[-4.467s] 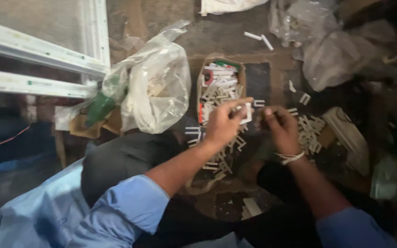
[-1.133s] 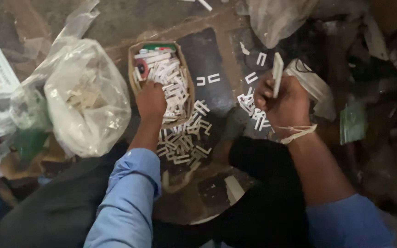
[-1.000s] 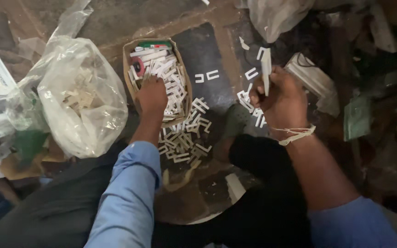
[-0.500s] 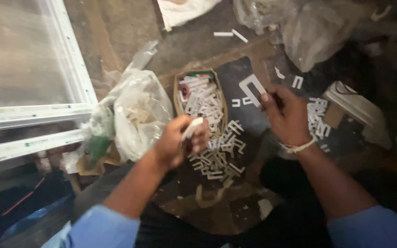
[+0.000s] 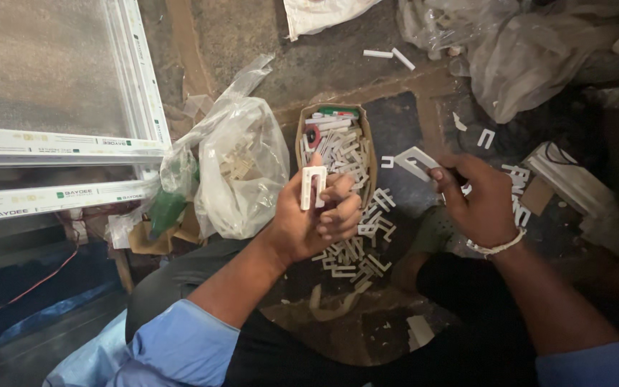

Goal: The person sits on the floor of a workshop and sorts small white plastic pieces scattered on the ground, picking them up one at a time, briefly handling and stacking them, and placing them into a cardboard box filled with similar pieces.

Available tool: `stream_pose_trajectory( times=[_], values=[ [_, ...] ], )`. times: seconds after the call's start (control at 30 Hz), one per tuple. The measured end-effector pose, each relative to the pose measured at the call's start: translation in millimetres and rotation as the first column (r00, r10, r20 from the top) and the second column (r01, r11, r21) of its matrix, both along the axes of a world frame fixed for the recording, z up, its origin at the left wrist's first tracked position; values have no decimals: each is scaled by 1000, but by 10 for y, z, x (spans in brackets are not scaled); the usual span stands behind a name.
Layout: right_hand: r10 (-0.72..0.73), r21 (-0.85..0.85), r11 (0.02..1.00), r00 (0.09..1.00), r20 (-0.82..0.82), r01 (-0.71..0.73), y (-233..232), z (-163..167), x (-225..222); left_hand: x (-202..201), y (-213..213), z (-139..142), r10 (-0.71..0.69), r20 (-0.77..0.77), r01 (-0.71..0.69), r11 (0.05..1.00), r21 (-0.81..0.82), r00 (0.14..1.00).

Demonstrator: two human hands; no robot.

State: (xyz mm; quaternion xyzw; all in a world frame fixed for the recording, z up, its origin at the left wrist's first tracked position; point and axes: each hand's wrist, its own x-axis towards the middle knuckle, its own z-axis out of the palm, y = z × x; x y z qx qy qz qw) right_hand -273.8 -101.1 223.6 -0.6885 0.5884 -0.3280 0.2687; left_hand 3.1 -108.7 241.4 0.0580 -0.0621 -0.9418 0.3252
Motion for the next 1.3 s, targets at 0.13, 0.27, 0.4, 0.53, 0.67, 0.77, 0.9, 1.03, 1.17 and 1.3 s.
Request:
stream_pose_trajectory(
  times=[0.13, 0.27, 0.4, 0.53, 0.67, 0.77, 0.9, 1.03, 1.17, 1.3],
  values=[
    [2, -81, 997, 995, 97, 5, 22, 12, -9, 39, 53, -13, 4, 119, 5, 997, -75, 993],
    [-14, -114, 993, 998, 61, 21, 29, 10, -52, 43, 20, -298, 11, 457, 85, 979, -188, 889],
    [-14, -146, 989, 998, 54, 22, 41, -36, -101, -60, -11, -738, 680, 713, 717, 410, -564, 172],
    [17, -135, 991, 997, 71, -7, 90, -92, -178, -60, 214, -987, 674, 738, 958, 194, -213, 28],
    [83, 143, 986, 996, 22, -86, 74, -179, -268, -100, 299, -996, 619, 782, 993, 25, -112, 73],
    [331, 351, 890, 942, -57, -292, 61, -272, -297, -142, 268, -886, 660, 743, 992, -21, -124, 107],
    [527, 628, 691, 844, -100, -358, 99, -343, -317, -183, 230, -744, 658, 725, 976, -83, -199, 204],
    [576, 645, 658, 812, -99, -388, 133, -319, -289, -223, 238, -692, 665, 718, 979, -133, -156, 205],
    [651, 801, 513, 748, -130, -308, 222, -358, -102, -218, 280, -748, 485, 861, 987, -33, -155, 151],
    [612, 687, 640, 769, -183, -345, 248, -423, -62, -59, 251, -997, 637, 769, 990, 75, -123, 47]
  ],
)
